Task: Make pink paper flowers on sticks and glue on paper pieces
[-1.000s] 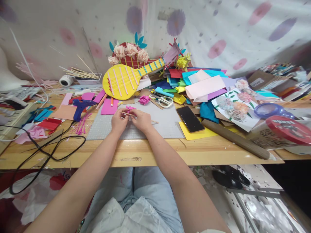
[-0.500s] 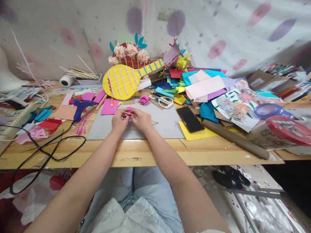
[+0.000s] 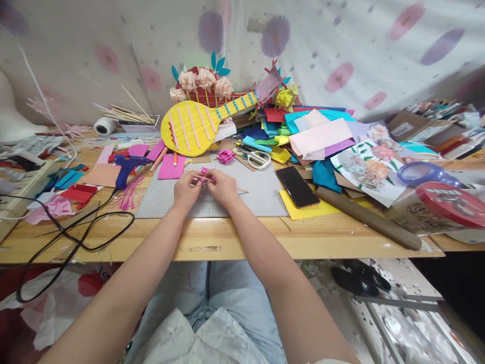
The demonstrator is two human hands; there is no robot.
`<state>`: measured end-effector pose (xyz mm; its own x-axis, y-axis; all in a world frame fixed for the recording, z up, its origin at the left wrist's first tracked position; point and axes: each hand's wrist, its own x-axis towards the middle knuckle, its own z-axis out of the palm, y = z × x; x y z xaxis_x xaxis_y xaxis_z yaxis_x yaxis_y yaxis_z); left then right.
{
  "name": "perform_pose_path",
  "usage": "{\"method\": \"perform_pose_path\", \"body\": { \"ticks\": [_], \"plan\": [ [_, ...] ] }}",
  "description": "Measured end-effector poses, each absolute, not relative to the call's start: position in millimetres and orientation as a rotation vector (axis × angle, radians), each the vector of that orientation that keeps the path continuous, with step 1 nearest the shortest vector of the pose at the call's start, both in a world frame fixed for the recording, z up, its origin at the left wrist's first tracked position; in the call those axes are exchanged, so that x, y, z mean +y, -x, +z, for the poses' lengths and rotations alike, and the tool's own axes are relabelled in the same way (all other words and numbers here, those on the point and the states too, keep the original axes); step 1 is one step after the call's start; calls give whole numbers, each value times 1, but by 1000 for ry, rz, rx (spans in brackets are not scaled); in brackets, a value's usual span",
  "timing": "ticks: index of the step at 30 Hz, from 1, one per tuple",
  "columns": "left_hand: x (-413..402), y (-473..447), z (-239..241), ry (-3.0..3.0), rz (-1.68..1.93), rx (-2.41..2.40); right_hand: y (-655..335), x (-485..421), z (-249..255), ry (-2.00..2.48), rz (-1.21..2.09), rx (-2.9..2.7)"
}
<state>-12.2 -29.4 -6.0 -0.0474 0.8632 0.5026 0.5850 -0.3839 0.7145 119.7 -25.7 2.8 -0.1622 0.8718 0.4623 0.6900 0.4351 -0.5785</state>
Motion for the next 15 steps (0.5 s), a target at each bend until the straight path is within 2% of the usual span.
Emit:
{"method": "perform_pose_path", "body": {
  "ticks": [15],
  "plan": [
    [-29,13,-7,-1715,1146,1558,-127,-23,1,1353,426,-1914]
  ]
}}
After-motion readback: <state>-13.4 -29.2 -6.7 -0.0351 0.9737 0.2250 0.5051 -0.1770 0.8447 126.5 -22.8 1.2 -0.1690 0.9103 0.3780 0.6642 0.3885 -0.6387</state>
